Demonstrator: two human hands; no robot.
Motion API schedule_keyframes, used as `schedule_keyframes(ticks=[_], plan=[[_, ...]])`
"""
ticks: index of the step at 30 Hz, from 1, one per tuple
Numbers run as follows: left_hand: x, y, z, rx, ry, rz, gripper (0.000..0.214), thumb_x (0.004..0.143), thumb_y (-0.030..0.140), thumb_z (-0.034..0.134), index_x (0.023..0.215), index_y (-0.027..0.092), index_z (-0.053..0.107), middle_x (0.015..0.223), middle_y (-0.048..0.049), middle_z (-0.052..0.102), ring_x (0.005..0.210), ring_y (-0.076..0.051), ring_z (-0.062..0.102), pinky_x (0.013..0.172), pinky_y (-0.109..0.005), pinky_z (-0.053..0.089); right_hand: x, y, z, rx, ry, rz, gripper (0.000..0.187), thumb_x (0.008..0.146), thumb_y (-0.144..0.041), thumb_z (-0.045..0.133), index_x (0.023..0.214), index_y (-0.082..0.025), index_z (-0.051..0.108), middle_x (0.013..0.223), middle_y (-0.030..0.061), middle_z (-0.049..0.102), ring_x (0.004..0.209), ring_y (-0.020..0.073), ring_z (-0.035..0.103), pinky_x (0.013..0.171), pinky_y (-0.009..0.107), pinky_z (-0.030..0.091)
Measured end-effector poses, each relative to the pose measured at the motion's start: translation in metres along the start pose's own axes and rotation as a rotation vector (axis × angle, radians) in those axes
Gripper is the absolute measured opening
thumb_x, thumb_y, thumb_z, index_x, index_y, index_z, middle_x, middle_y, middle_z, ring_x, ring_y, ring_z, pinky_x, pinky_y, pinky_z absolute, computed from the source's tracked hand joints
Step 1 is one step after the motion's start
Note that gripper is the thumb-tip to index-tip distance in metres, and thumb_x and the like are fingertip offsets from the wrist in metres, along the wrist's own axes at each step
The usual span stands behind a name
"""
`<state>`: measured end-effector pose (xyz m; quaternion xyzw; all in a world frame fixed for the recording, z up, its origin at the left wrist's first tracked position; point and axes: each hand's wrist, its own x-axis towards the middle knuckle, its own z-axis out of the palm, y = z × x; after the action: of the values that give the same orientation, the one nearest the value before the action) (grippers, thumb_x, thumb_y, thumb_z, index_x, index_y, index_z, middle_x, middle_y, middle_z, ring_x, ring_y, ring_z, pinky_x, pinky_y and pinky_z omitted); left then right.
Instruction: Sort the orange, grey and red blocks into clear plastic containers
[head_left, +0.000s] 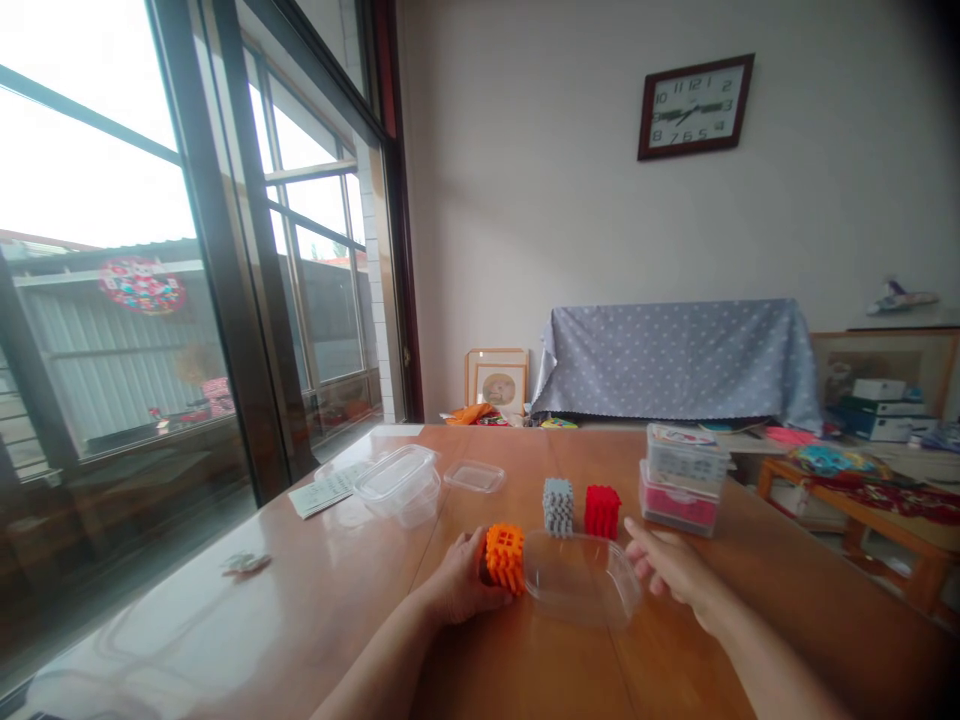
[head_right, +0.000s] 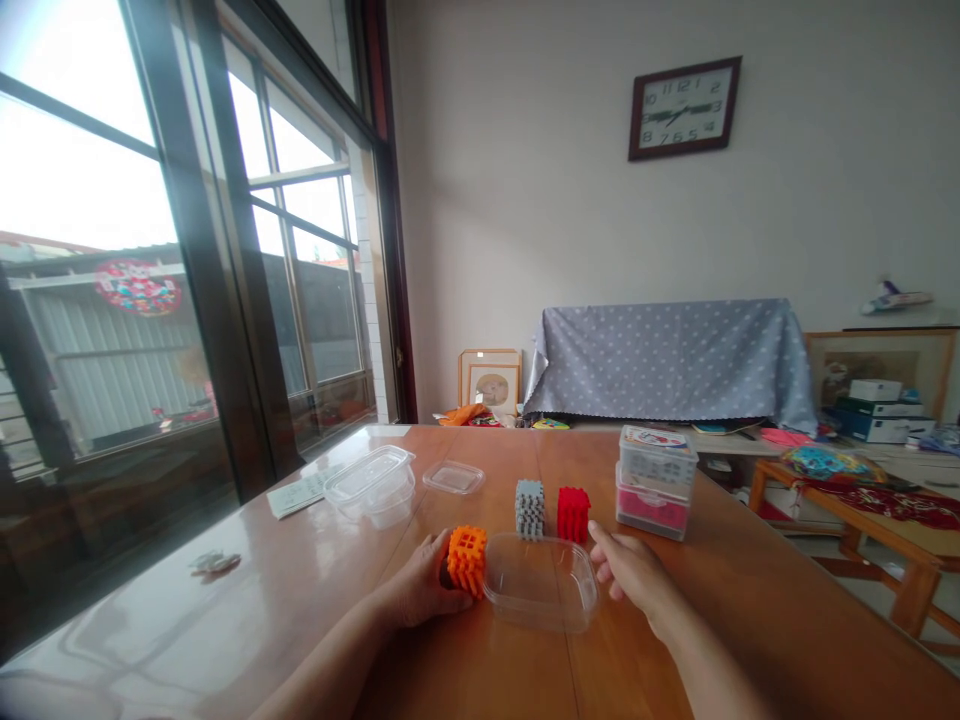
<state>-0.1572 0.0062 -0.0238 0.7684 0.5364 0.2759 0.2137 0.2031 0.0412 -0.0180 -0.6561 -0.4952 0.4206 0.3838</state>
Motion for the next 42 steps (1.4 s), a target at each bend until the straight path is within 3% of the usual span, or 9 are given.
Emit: schedule_keyframes(ticks=[5, 10, 23, 32, 37, 42], plan=[[-0.002, 0.003, 0.0, -0.005, 0.014, -0.038, 0.083, 0.059, 0.038, 0.088, 0.133, 0.023, 0.056, 0.127, -0.0108, 0.06, 0.118, -0.032, 0.055, 0.106, -0.042, 0.044, 0.007, -0.018, 0.003, 0.002, -0.055, -0.079, 0.048, 0.081, -0.067, 0.058, 0.07, -0.02, 0.06, 0.049, 0.0002, 0.055, 0.041, 0.0114, 0.044, 0.044, 0.024, 0.027], [0.001, -0.001, 0.0, -0.029, 0.017, 0.009, 0.076, 0.059, 0.033, 0.088, 0.129, 0.024, 0.058, 0.125, -0.0085, 0.061, 0.117, -0.031, 0.055, 0.104, -0.039, 0.045, 0.015, -0.007, 0.021, 0.035, -0.079, -0.043, 0.05, 0.08, -0.069, 0.055, 0.065, -0.022, 0.053, 0.041, -0.0031, 0.045, 0.037, 0.0104, 0.037, 0.043, 0.023, 0.024], [0.003, 0.005, -0.002, -0.031, -0.001, 0.001, 0.078, 0.063, 0.032, 0.087, 0.134, 0.024, 0.056, 0.128, -0.0095, 0.061, 0.119, -0.03, 0.056, 0.106, -0.04, 0.046, 0.013, 0.004, 0.012, -0.03, -0.1, -0.063, 0.059, 0.085, -0.075, 0.046, 0.07, -0.02, 0.057, 0.045, -0.0012, 0.052, 0.038, 0.0109, 0.042, 0.045, 0.025, 0.029], [-0.007, 0.007, -0.014, -0.241, -0.015, -0.016, 0.111, 0.062, 0.046, 0.092, 0.155, 0.027, 0.035, 0.151, -0.0142, 0.048, 0.138, -0.036, 0.046, 0.117, -0.05, 0.037, 0.023, 0.012, 0.008, 0.001, -0.125, -0.026, 0.058, 0.085, -0.076, 0.051, 0.075, -0.019, 0.06, 0.05, 0.0004, 0.056, 0.041, 0.0119, 0.046, 0.042, 0.024, 0.025], [-0.012, 0.032, -0.038, -0.188, 0.008, 0.033, 0.081, 0.079, 0.05, 0.079, 0.15, 0.031, 0.044, 0.153, -0.0099, 0.048, 0.137, -0.032, 0.048, 0.114, -0.048, 0.042, 0.025, 0.014, 0.008, -0.005, -0.129, -0.031, 0.064, 0.087, -0.079, 0.044, 0.077, -0.019, 0.06, 0.052, -0.0003, 0.056, 0.042, 0.0116, 0.048, 0.042, 0.022, 0.025], [-0.004, 0.062, -0.058, 0.034, 0.034, 0.145, 0.064, 0.08, 0.03, 0.075, 0.14, 0.03, 0.054, 0.146, -0.0072, 0.056, 0.132, -0.031, 0.052, 0.114, -0.047, 0.043, 0.026, 0.016, 0.009, -0.016, -0.137, -0.061, 0.065, 0.087, -0.08, 0.043, 0.078, -0.018, 0.061, 0.052, -0.0004, 0.056, 0.041, 0.012, 0.049, 0.042, 0.023, 0.026]])
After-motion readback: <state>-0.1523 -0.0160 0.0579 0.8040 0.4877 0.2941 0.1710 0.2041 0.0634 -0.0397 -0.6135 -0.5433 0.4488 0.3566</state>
